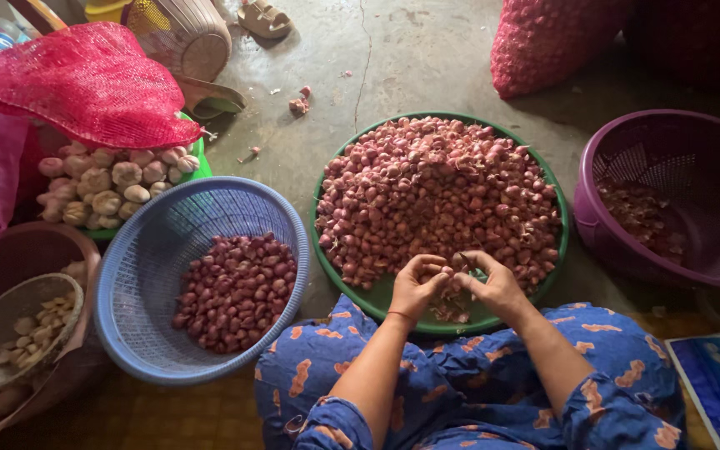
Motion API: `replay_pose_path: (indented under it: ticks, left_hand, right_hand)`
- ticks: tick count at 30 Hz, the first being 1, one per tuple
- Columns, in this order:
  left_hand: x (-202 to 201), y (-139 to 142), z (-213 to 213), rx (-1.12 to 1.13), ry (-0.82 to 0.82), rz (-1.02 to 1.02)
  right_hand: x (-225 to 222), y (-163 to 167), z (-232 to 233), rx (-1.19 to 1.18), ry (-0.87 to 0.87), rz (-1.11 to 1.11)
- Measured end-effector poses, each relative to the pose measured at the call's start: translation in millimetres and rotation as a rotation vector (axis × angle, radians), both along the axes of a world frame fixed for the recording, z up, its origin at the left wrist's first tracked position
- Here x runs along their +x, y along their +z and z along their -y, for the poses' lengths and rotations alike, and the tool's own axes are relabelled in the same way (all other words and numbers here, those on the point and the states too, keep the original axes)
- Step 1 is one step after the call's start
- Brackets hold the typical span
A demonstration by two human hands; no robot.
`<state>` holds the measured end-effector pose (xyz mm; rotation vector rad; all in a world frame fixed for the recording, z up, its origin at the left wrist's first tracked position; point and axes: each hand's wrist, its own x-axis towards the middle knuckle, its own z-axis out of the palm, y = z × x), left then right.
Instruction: The person sits on the floor in front of a large green tray of shallots, pinching and peeling the outer skin and root ends off each shallot by hand. Peeled shallots are placed into a blue basket beside them, while discarded peels and rejects go into a purple basket on the other side.
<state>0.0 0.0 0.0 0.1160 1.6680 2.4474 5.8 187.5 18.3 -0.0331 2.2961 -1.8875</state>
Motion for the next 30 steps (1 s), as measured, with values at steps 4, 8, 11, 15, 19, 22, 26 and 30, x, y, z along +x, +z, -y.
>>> replay_pose_path:
  ticks: [4,8,11,15,19,22,26,30]
  left_hand:
    - [0,-8,-6,0.035,-0.048,-0.017]
    - [-1,-11,-3,0.105,-0.058,0.135]
    - [-3,-10,-8,0.301,-0.115,0.137]
    - [-3,-12,-8,0.455,0.005,0.393]
    - [-10,-20,-13,0.320,0.086,0.278]
    - [-7,-27,-16,0.173,0.089,0.207]
    - [-4,-28,-13,0.209,0.038,0.264]
    - [-3,-17,-14,0.414,-0.001,0.285]
  right_hand:
    - [-2,-18,-1,0.182,-0.020,-0.129]
    - [0,-7,4,0.062,-0.060,-0.148]
    - [5,9,18,-0.093,-0.055,-0.157]
    - [11,24,28,0.106,-0.103,-0.455]
    - [21,27,34,0.249,0.076,-0.549]
    - [19,18,44,0.346,0.041,-0.578]
    - [15,7,36,0.113,-0.039,-0.227]
    - [7,-2,27,0.261,-0.175,-0.267]
